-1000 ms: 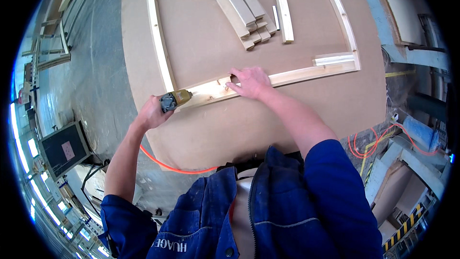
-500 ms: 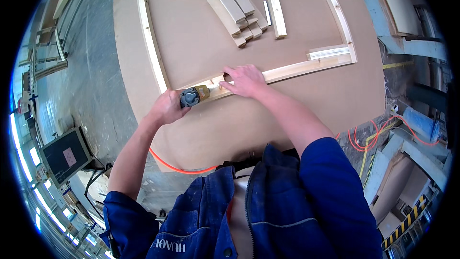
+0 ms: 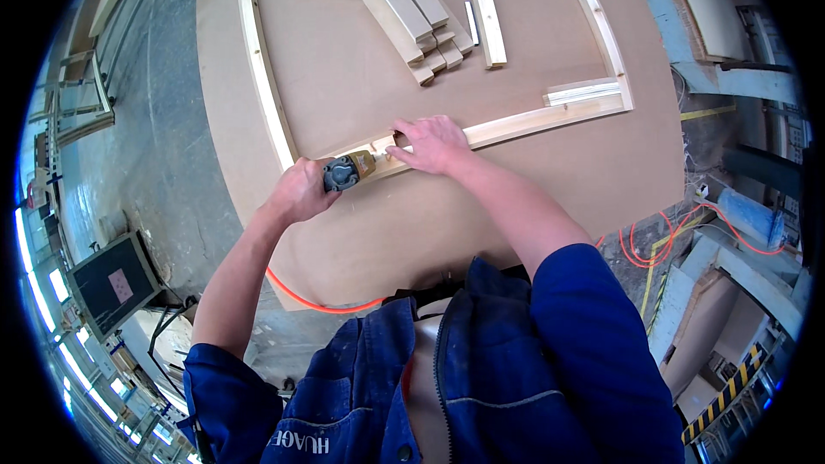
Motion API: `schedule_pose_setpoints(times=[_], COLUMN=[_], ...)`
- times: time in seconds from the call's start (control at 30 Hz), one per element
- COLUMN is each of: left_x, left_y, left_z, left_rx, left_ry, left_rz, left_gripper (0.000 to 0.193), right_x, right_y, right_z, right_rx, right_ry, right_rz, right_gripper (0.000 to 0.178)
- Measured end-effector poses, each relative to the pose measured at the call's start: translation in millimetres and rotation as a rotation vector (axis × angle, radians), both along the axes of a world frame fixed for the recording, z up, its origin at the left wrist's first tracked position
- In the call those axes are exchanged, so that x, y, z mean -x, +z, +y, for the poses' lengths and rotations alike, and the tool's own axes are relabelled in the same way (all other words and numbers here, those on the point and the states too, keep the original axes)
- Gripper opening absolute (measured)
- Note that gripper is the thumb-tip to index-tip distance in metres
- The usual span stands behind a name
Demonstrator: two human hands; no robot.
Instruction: The person assembles a rectangular wooden frame on a large workbench using a pneumatic nail gun. They position wooden planks to form the frame's perimeter and secure the joints by driving nails into the wood. The person repeatedly picks up planks, aligns them, and fastens them to build the structure.
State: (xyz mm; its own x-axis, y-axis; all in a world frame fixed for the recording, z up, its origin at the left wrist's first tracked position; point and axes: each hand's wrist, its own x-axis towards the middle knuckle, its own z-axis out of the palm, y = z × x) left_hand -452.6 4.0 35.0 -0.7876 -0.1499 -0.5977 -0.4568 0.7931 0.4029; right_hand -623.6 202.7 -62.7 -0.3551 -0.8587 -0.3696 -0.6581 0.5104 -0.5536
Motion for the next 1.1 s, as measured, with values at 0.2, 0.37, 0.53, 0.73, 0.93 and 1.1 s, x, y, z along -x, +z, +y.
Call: schedule_pose_setpoints(times=[0.2,0.37,0.53,0.73,0.93,1.1], left_x=[-30.2,-117.4,-198.0,-249.1,-268.2,-254.4], left_y=[20.0,28.8,14.4,-7.7,-41.7,-68.4], left_z=[9.1,51.2,181.1,372.6,476.5,477.2], left_rx=[-0.032,-0.083,0.12,0.14,-0.039,-0.144], left_ry=[0.077,0.365,0.719,1.229,1.45,1.401], left_rz=[0.043,0.078,0.007,-0.267,-0.194,-0.11], left_gripper=[0.026,0.033,0.037,0.05,0.051,0.048], right_x=[-0.7,-1.8,4.7,23.9,31.6,41.0], right_y=[-0.9,-8.3,-9.1,-11.2,-26.3,-37.9], right_z=[-1.5,-1.0,-1.3,48.2,221.2,351.0], right_rx=[-0.082,0.061,0.061,0.496,0.506,0.349], right_ry=[0.012,0.028,0.058,0.0,-0.298,-0.572], right_rz=[0.006,0.038,-0.032,-0.225,-0.358,-0.45], right_gripper=[0.047,0.049,0.046,0.037,0.037,0.036])
